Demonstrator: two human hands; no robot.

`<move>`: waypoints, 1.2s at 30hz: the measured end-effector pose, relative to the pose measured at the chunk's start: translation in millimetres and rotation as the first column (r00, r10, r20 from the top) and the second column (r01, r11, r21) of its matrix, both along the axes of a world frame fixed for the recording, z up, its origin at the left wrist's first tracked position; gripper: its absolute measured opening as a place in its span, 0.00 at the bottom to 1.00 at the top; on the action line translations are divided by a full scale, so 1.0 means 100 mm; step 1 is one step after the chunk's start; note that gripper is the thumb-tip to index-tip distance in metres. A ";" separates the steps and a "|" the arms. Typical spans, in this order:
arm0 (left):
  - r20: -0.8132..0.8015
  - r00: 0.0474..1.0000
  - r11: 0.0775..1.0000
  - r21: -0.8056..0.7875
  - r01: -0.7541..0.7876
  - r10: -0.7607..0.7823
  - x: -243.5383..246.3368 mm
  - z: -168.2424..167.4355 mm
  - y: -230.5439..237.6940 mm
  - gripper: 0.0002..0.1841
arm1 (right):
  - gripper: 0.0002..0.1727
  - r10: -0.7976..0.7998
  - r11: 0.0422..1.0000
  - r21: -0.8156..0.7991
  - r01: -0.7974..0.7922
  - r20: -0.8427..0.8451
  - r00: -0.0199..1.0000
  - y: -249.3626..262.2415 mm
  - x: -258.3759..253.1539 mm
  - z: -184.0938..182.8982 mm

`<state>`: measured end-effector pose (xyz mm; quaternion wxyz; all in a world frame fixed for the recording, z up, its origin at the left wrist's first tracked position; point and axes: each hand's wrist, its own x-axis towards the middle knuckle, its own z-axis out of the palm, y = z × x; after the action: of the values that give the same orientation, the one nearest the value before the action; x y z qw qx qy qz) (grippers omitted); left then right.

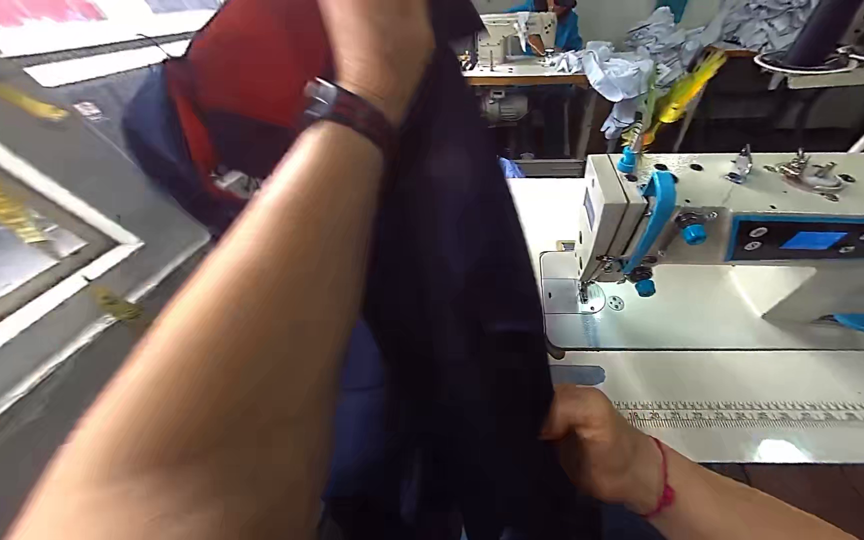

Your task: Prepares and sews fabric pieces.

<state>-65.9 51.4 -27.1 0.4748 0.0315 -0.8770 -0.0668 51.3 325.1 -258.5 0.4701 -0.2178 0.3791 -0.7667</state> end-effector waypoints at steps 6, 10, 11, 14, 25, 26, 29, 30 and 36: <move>0.546 0.678 0.834 0.520 0.186 -0.492 -0.30 -1.58 0.42 0.40 | 0.46 0.066 0.868 0.496 0.009 -0.133 0.989 1.48 0.31 -0.44; 0.562 0.704 0.886 0.409 0.220 -0.434 0.65 -2.13 0.75 0.28 | 0.25 0.216 0.691 0.616 0.378 -0.675 0.705 1.80 0.18 -0.02; 0.586 0.692 0.903 0.341 0.262 -0.422 0.88 -2.34 0.82 0.28 | 0.20 0.177 0.736 0.480 0.477 -0.817 0.549 1.76 0.11 0.00; 0.637 0.681 0.921 0.126 0.370 -0.361 1.23 -2.85 0.69 0.42 | 0.16 0.051 0.879 0.021 0.475 -0.997 -0.050 1.30 -0.05 -0.20; 0.731 0.641 0.966 0.105 0.235 -0.236 0.96 -2.74 -0.07 0.42 | 0.12 0.110 0.988 0.090 0.125 -0.981 -0.161 0.89 -0.41 -0.35; 0.724 0.648 0.964 0.093 0.249 -0.237 0.98 -2.77 -0.07 0.44 | 0.13 0.151 0.986 0.152 0.068 -0.988 0.027 1.14 -0.50 -0.30; 0.703 0.664 0.954 0.070 0.290 -0.254 0.98 -2.80 -0.10 0.51 | 0.14 0.155 0.960 0.215 0.180 -0.942 0.299 1.74 -0.75 -0.15; 0.703 0.667 0.955 0.062 0.289 -0.247 0.98 -2.80 -0.10 0.52 | 0.11 0.118 0.945 0.182 0.273 -0.965 0.233 1.76 -0.76 -0.11; 0.745 0.634 0.962 0.039 0.272 -0.209 0.92 -2.76 -0.06 0.45 | 0.36 0.170 0.982 0.188 0.001 -0.885 -0.433 0.68 -0.34 -0.13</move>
<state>26.0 45.4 -303.1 0.0644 -0.0793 -0.9918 -0.0768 17.2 393.4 -271.2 0.0018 -0.7681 0.6185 -0.1659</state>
